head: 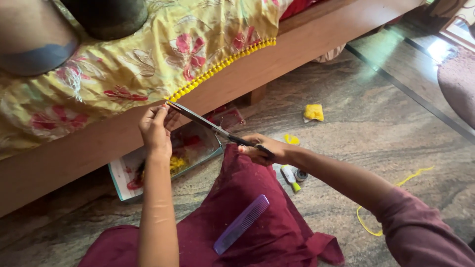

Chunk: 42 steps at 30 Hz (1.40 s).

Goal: The recorder is sewing a yellow pom-pom decorative border onto the edge of a bedsheet or fabric item.

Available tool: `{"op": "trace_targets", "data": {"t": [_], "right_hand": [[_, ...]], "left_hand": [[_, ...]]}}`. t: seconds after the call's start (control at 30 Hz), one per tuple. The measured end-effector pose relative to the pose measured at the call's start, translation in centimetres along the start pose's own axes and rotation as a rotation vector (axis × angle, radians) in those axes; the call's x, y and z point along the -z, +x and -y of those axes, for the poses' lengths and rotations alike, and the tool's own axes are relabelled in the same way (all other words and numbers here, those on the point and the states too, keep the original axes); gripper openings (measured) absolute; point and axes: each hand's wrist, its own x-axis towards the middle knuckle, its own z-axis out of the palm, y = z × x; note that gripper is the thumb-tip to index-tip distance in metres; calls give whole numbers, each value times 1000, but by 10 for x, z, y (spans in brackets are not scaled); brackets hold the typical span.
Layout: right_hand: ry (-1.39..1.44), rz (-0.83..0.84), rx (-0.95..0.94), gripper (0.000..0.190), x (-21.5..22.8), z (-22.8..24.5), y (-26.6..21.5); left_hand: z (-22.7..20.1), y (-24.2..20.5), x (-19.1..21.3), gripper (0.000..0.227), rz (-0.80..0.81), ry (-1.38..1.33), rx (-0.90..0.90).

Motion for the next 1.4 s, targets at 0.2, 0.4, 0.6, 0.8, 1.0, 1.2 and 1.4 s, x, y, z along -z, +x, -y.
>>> {"op": "trace_targets", "data": {"t": [0.2,0.4,0.6,0.8,1.0,1.2,1.4], "right_hand": [[18,52,19,31,2,9,2],[-58,71,49,33,7,8,3],[-68,89,49,31,7,12,1],[-83,87,56,28,9,12,4],[-155,32,24,34,23,4,0],[-243,-52,-22,31,34,20,-9],[-352,11,40,40,59,38,-7]], "left_hand": [[-6,-3,-4,7,13,36,-7],[-11,-8,-10,9,33,51,-12],[-14,-9,-13,8,28,72,-19],[-4,1,-6,7,20,76,-11],[-6,13,2,20,-257,855,-306],[-1,30,14,19,-222,576,-164],[8,33,6,15,4,417,-186]]}}
